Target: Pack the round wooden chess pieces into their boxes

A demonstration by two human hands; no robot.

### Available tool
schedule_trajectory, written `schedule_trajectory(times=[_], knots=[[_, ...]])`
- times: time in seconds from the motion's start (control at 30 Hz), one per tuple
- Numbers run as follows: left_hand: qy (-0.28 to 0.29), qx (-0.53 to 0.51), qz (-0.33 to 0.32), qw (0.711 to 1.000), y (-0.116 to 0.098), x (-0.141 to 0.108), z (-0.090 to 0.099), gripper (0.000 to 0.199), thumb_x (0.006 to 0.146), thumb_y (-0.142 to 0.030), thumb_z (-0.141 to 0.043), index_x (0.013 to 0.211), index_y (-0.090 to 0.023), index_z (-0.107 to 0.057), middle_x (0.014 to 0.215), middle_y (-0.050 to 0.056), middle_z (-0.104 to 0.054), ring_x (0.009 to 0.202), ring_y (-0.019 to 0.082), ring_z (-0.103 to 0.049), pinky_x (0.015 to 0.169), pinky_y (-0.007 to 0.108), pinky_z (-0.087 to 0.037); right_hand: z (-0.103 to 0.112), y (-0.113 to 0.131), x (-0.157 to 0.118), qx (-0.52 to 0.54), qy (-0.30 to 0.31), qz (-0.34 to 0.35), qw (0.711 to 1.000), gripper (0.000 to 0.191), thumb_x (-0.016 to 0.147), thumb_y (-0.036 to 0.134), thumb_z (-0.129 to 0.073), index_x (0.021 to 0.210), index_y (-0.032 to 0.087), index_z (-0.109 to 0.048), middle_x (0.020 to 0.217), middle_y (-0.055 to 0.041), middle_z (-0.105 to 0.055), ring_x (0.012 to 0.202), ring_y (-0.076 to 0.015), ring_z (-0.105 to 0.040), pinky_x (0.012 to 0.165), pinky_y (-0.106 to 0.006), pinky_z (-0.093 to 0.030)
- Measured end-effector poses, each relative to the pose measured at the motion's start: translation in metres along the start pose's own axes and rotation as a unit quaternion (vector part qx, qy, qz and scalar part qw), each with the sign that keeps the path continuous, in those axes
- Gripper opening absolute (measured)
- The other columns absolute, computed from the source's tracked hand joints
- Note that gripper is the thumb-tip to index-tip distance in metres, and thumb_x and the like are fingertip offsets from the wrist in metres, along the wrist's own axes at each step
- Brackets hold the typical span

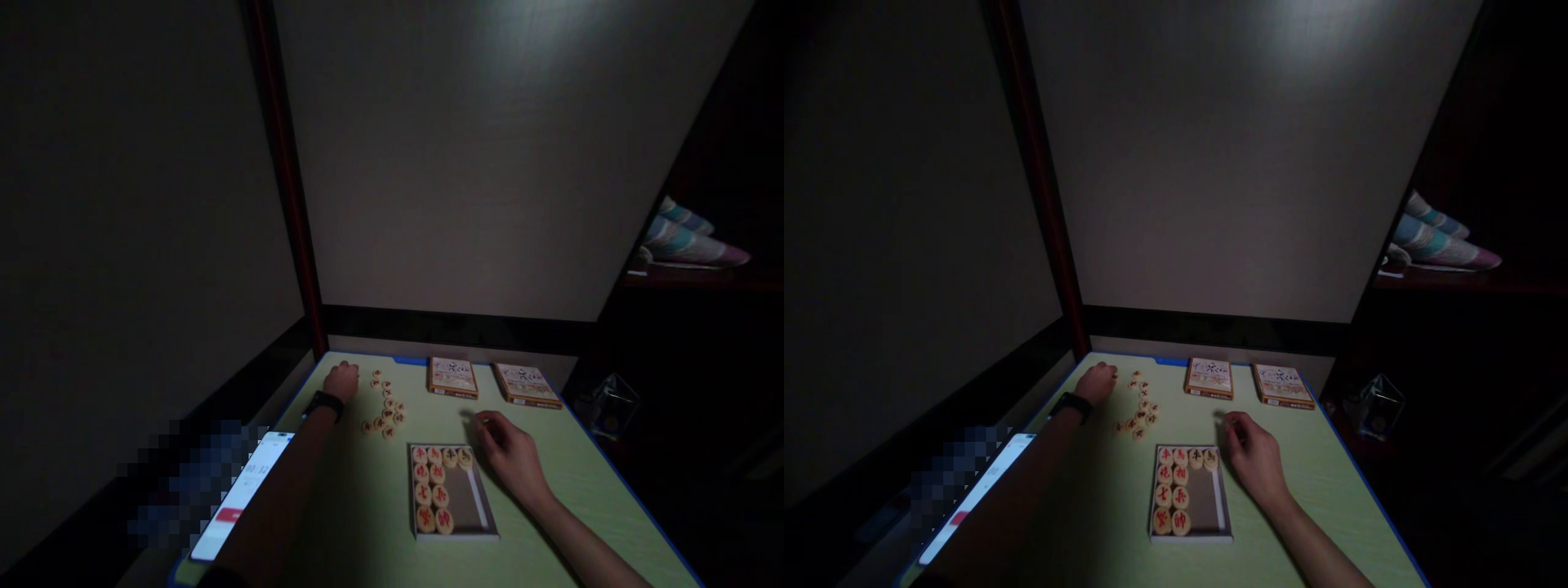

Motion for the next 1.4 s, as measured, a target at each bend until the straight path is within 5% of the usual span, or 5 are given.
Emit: schedule_trajectory(times=[0.43,0.7,1.4], knots=[[-0.016,-0.015,-0.039,0.999,-0.013,-0.020,-0.001,0.027,0.093,-0.012,-0.035,0.106,-0.008,-0.059,0.107,0.019,-0.060,0.102,0.024,-0.061,0.093,0.034,-0.045,0.001,0.002,0.001,-0.005,0.008,-0.003,1.000,0.031,0.084,0.043,-0.044,0.092,0.020,-0.064,0.074,-0.0044,-0.072,0.062,-0.0214,-0.066,0.062,-0.031,-0.049],[-0.027,-0.122,-0.244,0.962,-0.040,-0.060,-0.015,0.021,0.087,-0.007,-0.044,0.100,-0.017,-0.057,0.105,0.007,-0.062,0.104,0.018,-0.057,0.098,0.031,-0.044,-0.001,0.000,0.003,-0.010,0.004,0.005,1.000,0.033,0.083,0.043,-0.043,0.093,0.019,-0.064,0.075,-0.0052,-0.073,0.064,-0.0222,-0.067,0.062,-0.031,-0.048],[-0.003,-0.048,-0.192,0.980,-0.052,-0.051,-0.011,0.025,0.078,-0.009,-0.054,0.100,-0.014,-0.063,0.102,0.011,-0.070,0.104,0.025,-0.063,0.093,0.035,-0.046,-0.002,0.000,0.003,-0.030,-0.006,0.050,0.998,0.028,0.085,0.039,-0.044,0.091,0.021,-0.065,0.075,-0.0043,-0.074,0.063,-0.0215,-0.068,0.059,-0.030,-0.050]])
Point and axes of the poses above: each hand's wrist, its own x-axis towards the middle knuckle, its own z-axis out of the back of the hand, y = z × x, the point moved 2 cm from there along x, towards the middle knuckle
